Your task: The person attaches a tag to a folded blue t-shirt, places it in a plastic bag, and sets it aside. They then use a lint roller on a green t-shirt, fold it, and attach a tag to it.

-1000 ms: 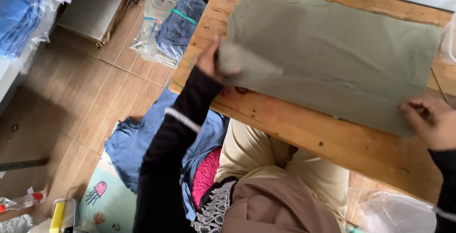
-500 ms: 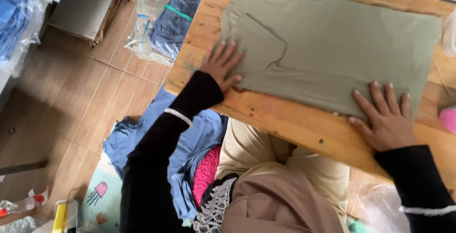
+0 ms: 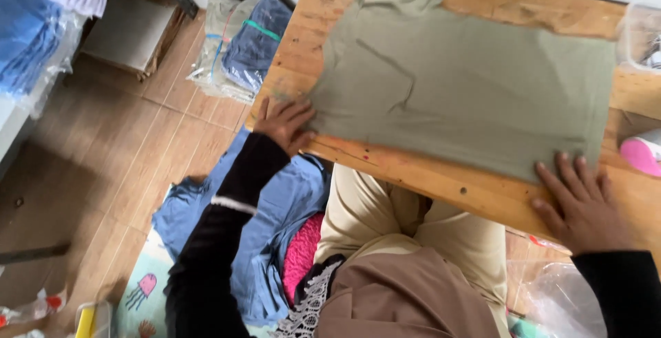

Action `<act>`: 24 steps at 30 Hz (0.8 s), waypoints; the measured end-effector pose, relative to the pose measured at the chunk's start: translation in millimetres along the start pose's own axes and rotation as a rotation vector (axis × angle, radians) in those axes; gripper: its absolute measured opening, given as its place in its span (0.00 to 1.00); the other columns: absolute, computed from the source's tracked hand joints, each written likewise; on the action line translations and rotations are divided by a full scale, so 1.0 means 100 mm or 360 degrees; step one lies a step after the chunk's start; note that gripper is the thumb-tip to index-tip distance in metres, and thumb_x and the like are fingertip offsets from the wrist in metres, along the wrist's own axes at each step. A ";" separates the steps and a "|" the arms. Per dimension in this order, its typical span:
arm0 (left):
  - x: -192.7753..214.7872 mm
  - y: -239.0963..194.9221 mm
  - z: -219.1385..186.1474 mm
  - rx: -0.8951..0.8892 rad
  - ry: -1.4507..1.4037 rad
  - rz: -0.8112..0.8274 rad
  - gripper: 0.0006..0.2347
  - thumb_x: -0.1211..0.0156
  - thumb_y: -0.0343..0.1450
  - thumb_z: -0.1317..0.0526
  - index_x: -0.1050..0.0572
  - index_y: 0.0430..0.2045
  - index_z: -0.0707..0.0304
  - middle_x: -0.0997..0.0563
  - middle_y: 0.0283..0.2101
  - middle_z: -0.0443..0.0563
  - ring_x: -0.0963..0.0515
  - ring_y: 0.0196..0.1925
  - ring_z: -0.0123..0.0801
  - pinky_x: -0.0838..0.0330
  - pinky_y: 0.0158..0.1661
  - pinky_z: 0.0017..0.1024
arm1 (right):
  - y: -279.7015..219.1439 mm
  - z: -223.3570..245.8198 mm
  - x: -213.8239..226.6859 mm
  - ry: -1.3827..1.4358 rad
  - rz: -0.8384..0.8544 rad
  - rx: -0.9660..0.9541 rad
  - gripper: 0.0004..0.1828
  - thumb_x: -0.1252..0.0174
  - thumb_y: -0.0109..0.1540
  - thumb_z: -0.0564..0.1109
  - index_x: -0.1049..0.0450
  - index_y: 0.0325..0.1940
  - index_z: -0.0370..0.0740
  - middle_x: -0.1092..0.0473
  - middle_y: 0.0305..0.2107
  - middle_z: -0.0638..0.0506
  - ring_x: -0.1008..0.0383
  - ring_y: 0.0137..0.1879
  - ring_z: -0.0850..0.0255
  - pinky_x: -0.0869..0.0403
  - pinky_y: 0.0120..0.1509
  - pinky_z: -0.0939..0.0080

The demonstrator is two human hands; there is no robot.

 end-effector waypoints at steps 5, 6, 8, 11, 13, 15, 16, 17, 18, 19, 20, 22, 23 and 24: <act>0.14 0.47 -0.12 -0.0007 0.0064 -0.0040 0.16 0.53 0.63 0.49 0.31 0.35 0.60 0.28 0.38 0.55 0.32 0.43 0.42 0.54 0.50 0.45 | 0.05 -0.20 0.04 -0.0191 -0.0070 0.0106 0.30 0.55 0.49 0.55 0.42 0.55 0.49 0.40 0.51 0.50 0.43 0.59 0.51 0.49 0.63 0.38; 0.15 0.68 -0.15 -0.0018 0.0053 -0.0029 0.16 0.53 0.63 0.49 0.31 0.35 0.60 0.28 0.38 0.55 0.32 0.43 0.42 0.54 0.50 0.45 | 0.21 -0.14 0.14 -0.0190 -0.0062 0.0089 0.30 0.55 0.49 0.55 0.42 0.55 0.49 0.40 0.51 0.50 0.43 0.59 0.51 0.49 0.63 0.38; 0.24 1.18 -0.24 -0.0166 -0.0046 -0.0183 0.14 0.51 0.62 0.52 0.31 0.32 0.61 0.29 0.36 0.51 0.34 0.39 0.43 0.47 0.41 0.39 | 0.59 -0.01 0.48 -0.0361 -0.0372 0.0217 0.23 0.50 0.53 0.49 0.34 0.51 0.45 0.35 0.49 0.49 0.35 0.55 0.53 0.36 0.58 0.52; -0.27 1.77 -0.07 0.0045 -0.0130 0.0006 0.14 0.47 0.59 0.52 0.31 0.32 0.58 0.29 0.36 0.52 0.35 0.40 0.42 0.43 0.40 0.37 | 1.11 -0.23 0.31 -0.0104 -0.0135 0.0115 0.22 0.53 0.53 0.50 0.36 0.51 0.46 0.35 0.44 0.48 0.35 0.47 0.52 0.38 0.53 0.58; -0.95 2.07 0.19 0.0022 -0.0030 0.0351 0.14 0.47 0.56 0.48 0.30 0.28 0.54 0.29 0.34 0.50 0.35 0.40 0.44 0.44 0.40 0.45 | 1.28 -0.39 0.07 -0.0047 0.0067 -0.0037 0.18 0.53 0.53 0.53 0.34 0.46 0.50 0.34 0.42 0.51 0.34 0.45 0.53 0.36 0.50 0.58; -1.21 2.19 0.23 0.0017 0.0080 0.0700 0.15 0.47 0.53 0.45 0.30 0.23 0.51 0.29 0.32 0.49 0.34 0.39 0.46 0.45 0.40 0.52 | 1.35 -0.49 -0.06 0.0021 0.0280 -0.0172 0.15 0.54 0.52 0.56 0.32 0.40 0.54 0.33 0.39 0.54 0.33 0.43 0.55 0.34 0.47 0.59; -1.12 2.15 0.12 -0.0058 0.0004 0.0902 0.18 0.46 0.51 0.43 0.29 0.26 0.50 0.30 0.32 0.47 0.34 0.40 0.42 0.45 0.39 0.48 | 1.33 -0.48 -0.07 -0.0003 0.0404 -0.0134 0.14 0.51 0.49 0.55 0.32 0.37 0.53 0.33 0.35 0.54 0.32 0.41 0.57 0.34 0.45 0.60; -1.04 2.06 0.00 -0.0129 -0.0074 0.1114 0.21 0.45 0.49 0.41 0.29 0.28 0.48 0.30 0.33 0.45 0.35 0.40 0.38 0.45 0.39 0.43 | 1.30 -0.44 -0.11 -0.0018 0.0537 -0.0091 0.13 0.49 0.47 0.54 0.31 0.34 0.52 0.32 0.30 0.53 0.32 0.39 0.58 0.33 0.44 0.60; -1.01 2.03 0.00 -0.0125 -0.0081 0.1129 0.21 0.45 0.49 0.41 0.29 0.28 0.48 0.30 0.33 0.45 0.35 0.40 0.38 0.45 0.39 0.43 | 1.25 -0.43 -0.08 -0.0010 0.0553 -0.0092 0.13 0.49 0.47 0.54 0.31 0.34 0.52 0.32 0.30 0.53 0.32 0.39 0.58 0.33 0.44 0.60; -0.97 1.96 0.00 -0.0159 -0.0103 0.1141 0.20 0.42 0.49 0.44 0.30 0.30 0.47 0.32 0.33 0.44 0.35 0.39 0.38 0.47 0.39 0.41 | 1.18 -0.42 -0.09 -0.0024 0.0672 -0.0180 0.15 0.48 0.45 0.56 0.31 0.34 0.55 0.33 0.31 0.57 0.31 0.39 0.61 0.33 0.45 0.62; -0.93 1.87 -0.02 -0.0193 -0.0126 0.1152 0.20 0.40 0.49 0.46 0.31 0.32 0.45 0.34 0.33 0.43 0.36 0.38 0.38 0.49 0.39 0.39 | 1.10 -0.41 -0.09 -0.0039 0.0790 -0.0268 0.16 0.47 0.44 0.58 0.31 0.35 0.59 0.33 0.32 0.60 0.30 0.39 0.63 0.33 0.46 0.63; -1.07 1.82 0.08 -0.0202 -0.0275 0.1152 0.17 0.39 0.50 0.50 0.32 0.28 0.50 0.32 0.31 0.45 0.33 0.35 0.36 0.43 0.35 0.35 | 1.05 -0.39 -0.10 -0.0081 0.0826 -0.0273 0.16 0.49 0.45 0.57 0.32 0.35 0.58 0.32 0.31 0.60 0.30 0.39 0.64 0.33 0.45 0.64; -1.12 1.81 0.11 -0.0231 -0.0408 0.1121 0.15 0.37 0.51 0.54 0.32 0.25 0.55 0.30 0.30 0.46 0.31 0.33 0.34 0.38 0.31 0.31 | 1.04 -0.39 -0.08 -0.0135 0.0827 -0.0290 0.15 0.50 0.46 0.57 0.33 0.36 0.57 0.30 0.29 0.60 0.30 0.39 0.64 0.33 0.44 0.64; -1.14 1.80 0.12 -0.0212 -0.0412 0.1131 0.15 0.37 0.51 0.54 0.32 0.25 0.55 0.30 0.30 0.46 0.31 0.33 0.34 0.38 0.31 0.31 | 1.01 -0.41 -0.12 -0.0128 0.0841 -0.0275 0.15 0.50 0.46 0.57 0.33 0.36 0.57 0.30 0.29 0.60 0.30 0.39 0.64 0.33 0.44 0.64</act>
Point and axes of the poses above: each hand's wrist, its own y-axis towards the middle knuckle, its own x-axis out of the back of the hand, z = x × y, the point moved 5 cm from there along y, towards the middle knuckle
